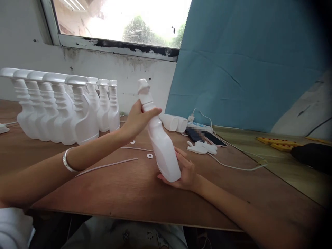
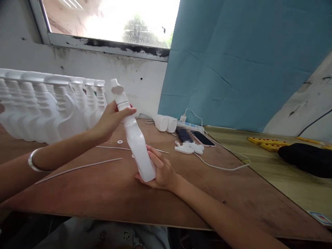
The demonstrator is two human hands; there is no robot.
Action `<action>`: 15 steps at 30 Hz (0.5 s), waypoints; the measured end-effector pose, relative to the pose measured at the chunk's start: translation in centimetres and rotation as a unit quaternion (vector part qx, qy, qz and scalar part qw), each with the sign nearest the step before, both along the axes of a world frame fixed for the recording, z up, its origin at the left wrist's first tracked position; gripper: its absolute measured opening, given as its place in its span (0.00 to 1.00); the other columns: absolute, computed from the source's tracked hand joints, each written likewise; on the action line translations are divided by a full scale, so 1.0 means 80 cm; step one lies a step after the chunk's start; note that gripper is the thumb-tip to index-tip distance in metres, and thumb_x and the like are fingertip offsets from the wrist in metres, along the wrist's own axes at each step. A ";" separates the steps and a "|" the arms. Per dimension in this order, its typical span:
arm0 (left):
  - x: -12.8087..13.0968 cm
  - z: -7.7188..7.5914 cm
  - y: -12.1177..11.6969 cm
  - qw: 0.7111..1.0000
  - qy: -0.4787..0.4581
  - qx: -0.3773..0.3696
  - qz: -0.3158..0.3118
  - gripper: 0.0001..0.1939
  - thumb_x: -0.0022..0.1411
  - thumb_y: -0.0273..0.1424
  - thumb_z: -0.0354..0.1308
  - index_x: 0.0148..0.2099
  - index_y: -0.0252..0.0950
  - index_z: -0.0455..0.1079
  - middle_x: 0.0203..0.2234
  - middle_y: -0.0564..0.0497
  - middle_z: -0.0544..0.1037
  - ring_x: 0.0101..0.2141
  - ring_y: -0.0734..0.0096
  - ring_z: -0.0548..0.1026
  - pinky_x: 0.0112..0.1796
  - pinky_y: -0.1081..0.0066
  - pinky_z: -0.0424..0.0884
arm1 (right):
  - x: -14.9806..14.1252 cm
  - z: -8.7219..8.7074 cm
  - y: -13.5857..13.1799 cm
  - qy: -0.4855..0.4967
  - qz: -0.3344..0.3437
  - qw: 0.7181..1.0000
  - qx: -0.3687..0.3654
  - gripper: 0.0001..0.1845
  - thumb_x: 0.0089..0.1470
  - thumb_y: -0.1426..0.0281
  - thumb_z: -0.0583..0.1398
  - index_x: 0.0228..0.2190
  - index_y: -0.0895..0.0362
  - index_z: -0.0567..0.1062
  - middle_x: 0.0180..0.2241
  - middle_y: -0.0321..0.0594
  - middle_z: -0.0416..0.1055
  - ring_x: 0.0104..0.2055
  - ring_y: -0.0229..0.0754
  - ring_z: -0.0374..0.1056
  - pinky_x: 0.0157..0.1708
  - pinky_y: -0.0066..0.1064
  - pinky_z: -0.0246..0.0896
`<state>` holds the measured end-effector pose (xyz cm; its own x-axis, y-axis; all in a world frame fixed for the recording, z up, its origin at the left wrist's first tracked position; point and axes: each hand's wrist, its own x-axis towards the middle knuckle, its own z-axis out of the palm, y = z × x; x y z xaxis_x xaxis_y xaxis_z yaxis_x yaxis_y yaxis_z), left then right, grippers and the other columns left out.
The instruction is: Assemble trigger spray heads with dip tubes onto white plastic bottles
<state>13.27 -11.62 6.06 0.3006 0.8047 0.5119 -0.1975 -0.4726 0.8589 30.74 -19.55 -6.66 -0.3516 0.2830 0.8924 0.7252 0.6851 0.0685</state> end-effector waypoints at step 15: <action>0.015 0.018 0.003 0.986 -0.067 -0.127 -0.089 0.11 0.45 0.26 0.59 0.35 0.34 0.64 0.36 0.45 0.74 0.41 0.59 0.72 0.35 0.65 0.67 | -0.001 0.008 0.003 -0.129 0.014 0.986 0.104 0.38 0.43 0.53 0.61 0.52 0.56 0.56 0.48 0.51 0.60 0.49 0.50 0.62 0.45 0.48 0.64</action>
